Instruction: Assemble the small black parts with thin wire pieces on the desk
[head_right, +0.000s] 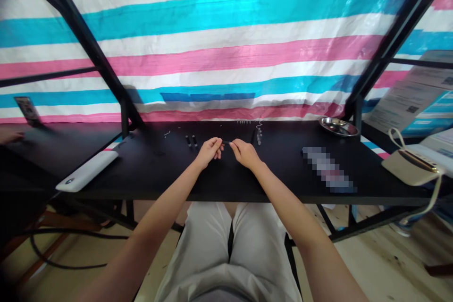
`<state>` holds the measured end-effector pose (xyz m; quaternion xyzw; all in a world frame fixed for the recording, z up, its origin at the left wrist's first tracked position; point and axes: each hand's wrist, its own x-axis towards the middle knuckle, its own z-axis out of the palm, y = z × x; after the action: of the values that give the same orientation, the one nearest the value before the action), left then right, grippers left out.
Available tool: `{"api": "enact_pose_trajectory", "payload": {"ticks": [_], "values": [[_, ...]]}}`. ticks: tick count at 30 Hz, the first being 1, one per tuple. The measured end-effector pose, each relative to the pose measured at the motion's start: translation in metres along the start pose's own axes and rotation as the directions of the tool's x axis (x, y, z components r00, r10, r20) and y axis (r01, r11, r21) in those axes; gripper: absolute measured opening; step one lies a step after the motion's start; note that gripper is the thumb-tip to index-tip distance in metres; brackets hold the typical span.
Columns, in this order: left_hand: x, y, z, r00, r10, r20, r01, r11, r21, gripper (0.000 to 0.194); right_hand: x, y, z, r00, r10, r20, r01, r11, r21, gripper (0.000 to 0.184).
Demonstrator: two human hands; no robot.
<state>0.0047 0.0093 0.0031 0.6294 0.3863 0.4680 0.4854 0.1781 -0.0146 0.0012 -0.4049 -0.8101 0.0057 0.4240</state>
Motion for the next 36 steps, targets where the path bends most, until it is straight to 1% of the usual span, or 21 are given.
{"api": "enact_pose_trajectory", "payload": {"ticks": [9, 17, 19, 21, 24, 26, 28, 31, 33, 35, 36], "values": [[-0.001, 0.005, 0.002, 0.998, -0.067, -0.014, 0.067, 0.998, -0.021, 0.048, 0.000, 0.001, 0.000, 1.000, -0.005, 0.017, 0.005, 1.000, 0.002, 0.033], [-0.002, 0.007, 0.000, 0.997, -0.053, -0.055, 0.052, 0.998, -0.023, 0.050, -0.001, 0.003, 0.000, 0.999, -0.044, 0.006, 0.044, 0.999, 0.015, 0.029], [-0.002, 0.006, -0.001, 0.996, -0.052, -0.078, 0.050, 0.998, -0.026, 0.051, -0.001, 0.003, -0.001, 0.999, -0.047, 0.003, 0.047, 0.999, 0.017, 0.029], [-0.001, 0.005, -0.003, 0.991, -0.046, -0.122, 0.042, 0.999, -0.034, 0.052, -0.002, 0.003, -0.002, 1.000, -0.029, -0.003, 0.029, 0.999, 0.021, 0.028], [0.001, 0.003, -0.005, 0.984, -0.037, -0.173, 0.033, 0.999, -0.030, 0.051, -0.003, 0.004, -0.002, 0.999, 0.038, -0.014, -0.038, 0.999, 0.011, 0.028], [0.001, 0.002, -0.006, 0.984, -0.029, -0.178, 0.026, 0.999, -0.018, 0.048, -0.003, 0.005, -0.001, 0.997, 0.067, -0.022, -0.067, 0.998, 0.002, 0.029], [0.001, 0.001, -0.006, 0.986, -0.007, -0.167, 0.005, 1.000, -0.010, 0.044, -0.003, 0.007, 0.001, 0.998, 0.061, -0.021, -0.061, 0.998, -0.004, 0.030], [0.002, -0.001, -0.006, 0.990, 0.035, -0.133, -0.035, 0.999, -0.004, 0.037, -0.002, 0.011, 0.004, 0.999, 0.038, 0.018, -0.037, 0.999, -0.034, 0.029], [0.002, -0.003, -0.007, 0.992, 0.048, -0.117, -0.048, 0.999, 0.009, 0.034, -0.002, 0.013, 0.005, 0.996, 0.042, 0.073, -0.037, 0.996, -0.078, 0.026], [0.003, -0.005, -0.008, 0.989, 0.057, -0.137, -0.053, 0.998, 0.033, 0.032, -0.002, 0.015, 0.005, 0.987, 0.061, 0.146, -0.041, 0.990, -0.134, 0.022], [0.004, -0.006, -0.009, 0.983, 0.064, -0.173, -0.056, 0.997, 0.047, 0.030, -0.002, 0.016, 0.005, 0.981, 0.075, 0.177, -0.046, 0.986, -0.162, 0.020]]}}
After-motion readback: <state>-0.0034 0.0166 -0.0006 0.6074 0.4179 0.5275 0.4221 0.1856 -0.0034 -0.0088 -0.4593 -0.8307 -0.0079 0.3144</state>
